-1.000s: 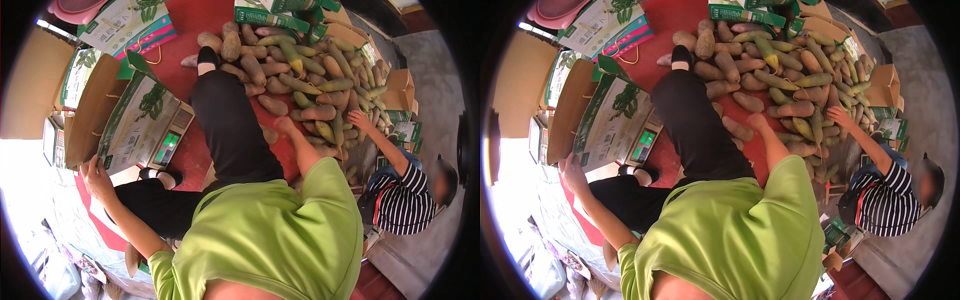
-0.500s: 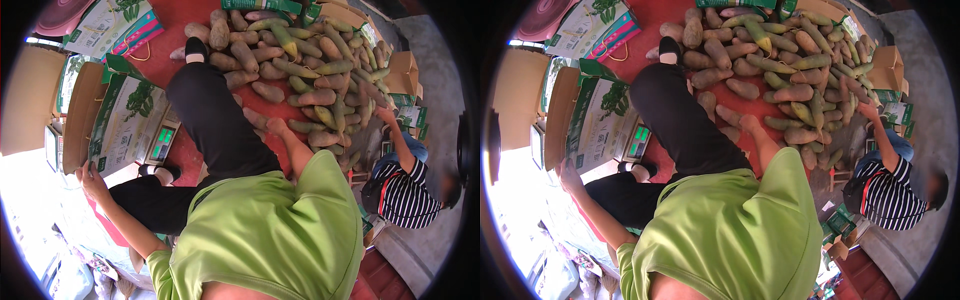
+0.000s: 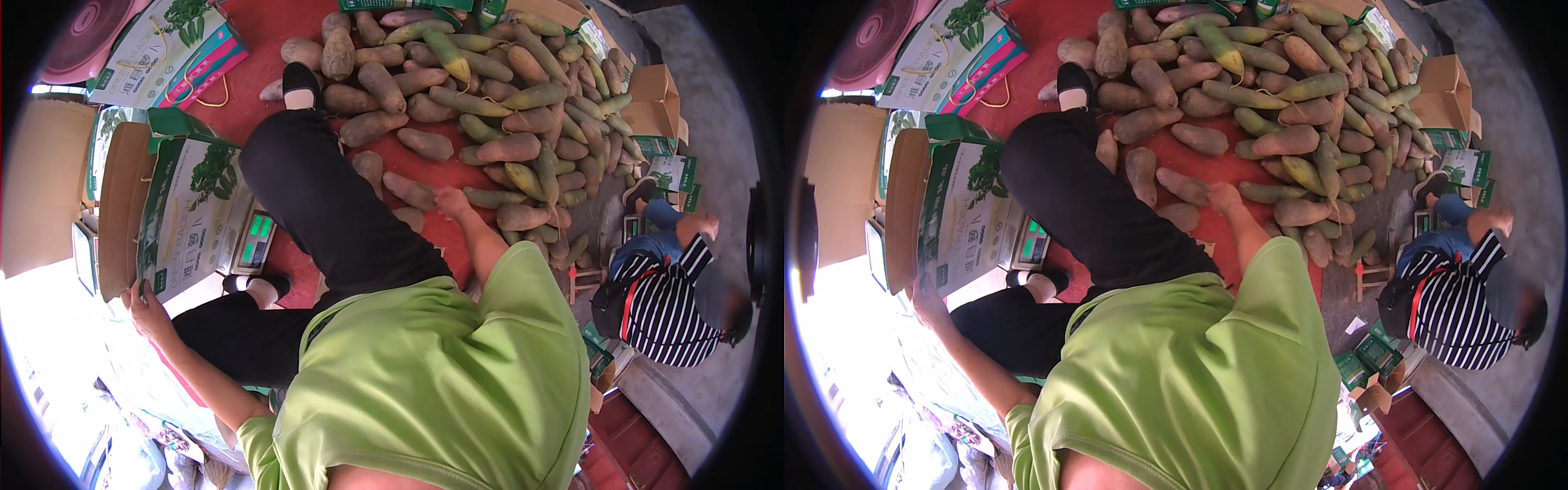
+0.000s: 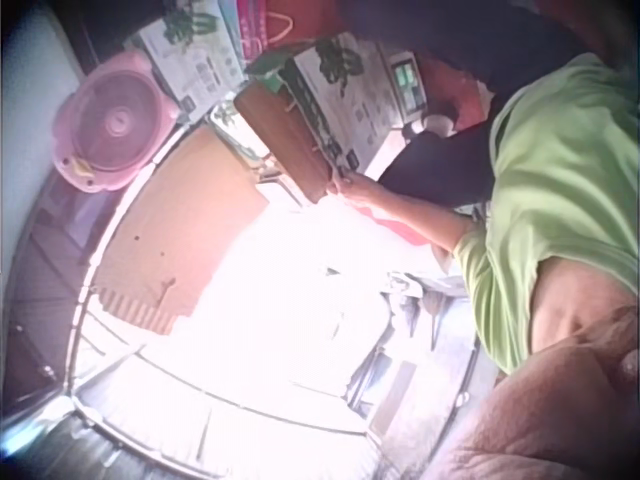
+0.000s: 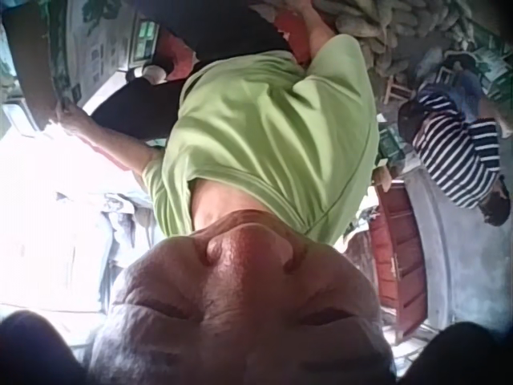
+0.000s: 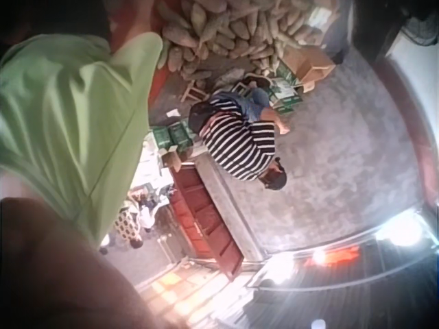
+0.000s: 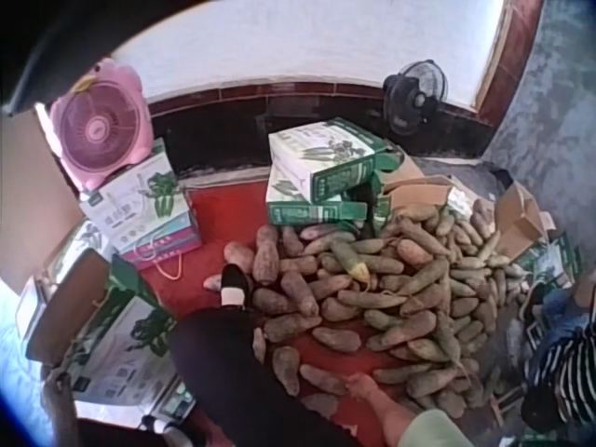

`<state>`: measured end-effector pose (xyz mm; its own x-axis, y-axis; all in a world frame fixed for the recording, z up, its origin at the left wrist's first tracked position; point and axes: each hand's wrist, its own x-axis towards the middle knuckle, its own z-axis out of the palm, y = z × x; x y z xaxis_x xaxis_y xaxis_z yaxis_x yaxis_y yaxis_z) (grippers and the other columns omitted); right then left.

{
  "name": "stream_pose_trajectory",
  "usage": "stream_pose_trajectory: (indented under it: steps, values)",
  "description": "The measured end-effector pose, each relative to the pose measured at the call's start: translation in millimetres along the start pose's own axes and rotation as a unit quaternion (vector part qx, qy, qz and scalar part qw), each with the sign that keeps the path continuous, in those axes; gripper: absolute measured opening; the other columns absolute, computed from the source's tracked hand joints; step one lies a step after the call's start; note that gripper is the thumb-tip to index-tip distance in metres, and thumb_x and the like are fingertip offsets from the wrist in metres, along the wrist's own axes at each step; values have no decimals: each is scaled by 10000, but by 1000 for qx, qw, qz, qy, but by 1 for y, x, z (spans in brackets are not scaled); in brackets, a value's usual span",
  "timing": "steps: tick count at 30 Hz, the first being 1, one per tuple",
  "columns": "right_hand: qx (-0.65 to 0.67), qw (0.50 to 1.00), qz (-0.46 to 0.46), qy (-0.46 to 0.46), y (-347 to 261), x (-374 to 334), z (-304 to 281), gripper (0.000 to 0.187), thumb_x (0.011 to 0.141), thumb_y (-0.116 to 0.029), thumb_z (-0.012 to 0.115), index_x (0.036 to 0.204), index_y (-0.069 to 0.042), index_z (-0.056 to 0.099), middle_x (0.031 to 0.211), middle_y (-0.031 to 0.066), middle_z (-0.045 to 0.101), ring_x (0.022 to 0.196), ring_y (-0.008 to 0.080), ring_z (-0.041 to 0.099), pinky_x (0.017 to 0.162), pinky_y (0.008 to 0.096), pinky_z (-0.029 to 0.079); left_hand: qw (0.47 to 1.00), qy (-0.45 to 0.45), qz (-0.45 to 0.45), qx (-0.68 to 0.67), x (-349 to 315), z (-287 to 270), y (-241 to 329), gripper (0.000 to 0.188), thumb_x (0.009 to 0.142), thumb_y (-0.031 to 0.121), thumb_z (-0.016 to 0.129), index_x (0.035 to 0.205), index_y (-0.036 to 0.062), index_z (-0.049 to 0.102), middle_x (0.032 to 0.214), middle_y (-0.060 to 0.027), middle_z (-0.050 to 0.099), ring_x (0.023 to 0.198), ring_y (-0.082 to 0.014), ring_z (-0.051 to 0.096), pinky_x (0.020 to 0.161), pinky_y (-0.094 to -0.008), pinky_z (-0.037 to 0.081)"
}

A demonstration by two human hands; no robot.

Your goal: Sorting and packing green radishes into boxes after weighing them on a scale.

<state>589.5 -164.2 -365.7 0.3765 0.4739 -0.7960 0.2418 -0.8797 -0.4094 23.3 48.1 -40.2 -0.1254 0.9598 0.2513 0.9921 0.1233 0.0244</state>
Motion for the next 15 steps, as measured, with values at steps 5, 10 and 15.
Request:
stream_pose_trajectory:
  steps: [5, 10, 15]
  values:
    - [-90, 990, -77, 77, 35, 14, -29, 202, 795, -134, 570, 990, -106, 614, 743, 37, 620, 609, 138, 599, 475, 312, 480, 1000, -2, 20, -17, -2, 10, 11, 192, 845, 222, 575, 991, 110, 625, 919, -67, 545, 804, -270, 586, 658, -383, 446]
    - [63, 991, 18, 115, -7, 10, -69, 155, 793, -126, 561, 927, -94, 632, 722, 21, 607, 600, 132, 589, 455, 315, 469, 1000, 11, -1, -7, -7, 2, 7, 193, 849, 215, 573, 988, 92, 625, 915, -68, 547, 812, -265, 588, 663, -377, 449]
    - [-25, 957, -120, 263, -26, 37, -114, 193, 761, -198, 581, 895, -76, 647, 890, 180, 646, 890, 340, 610, 773, 407, 484, 1000, 28, 9, 10, -8, 1, 18, 187, 845, 213, 583, 975, 88, 633, 890, -64, 548, 787, -258, 588, 648, -376, 452]
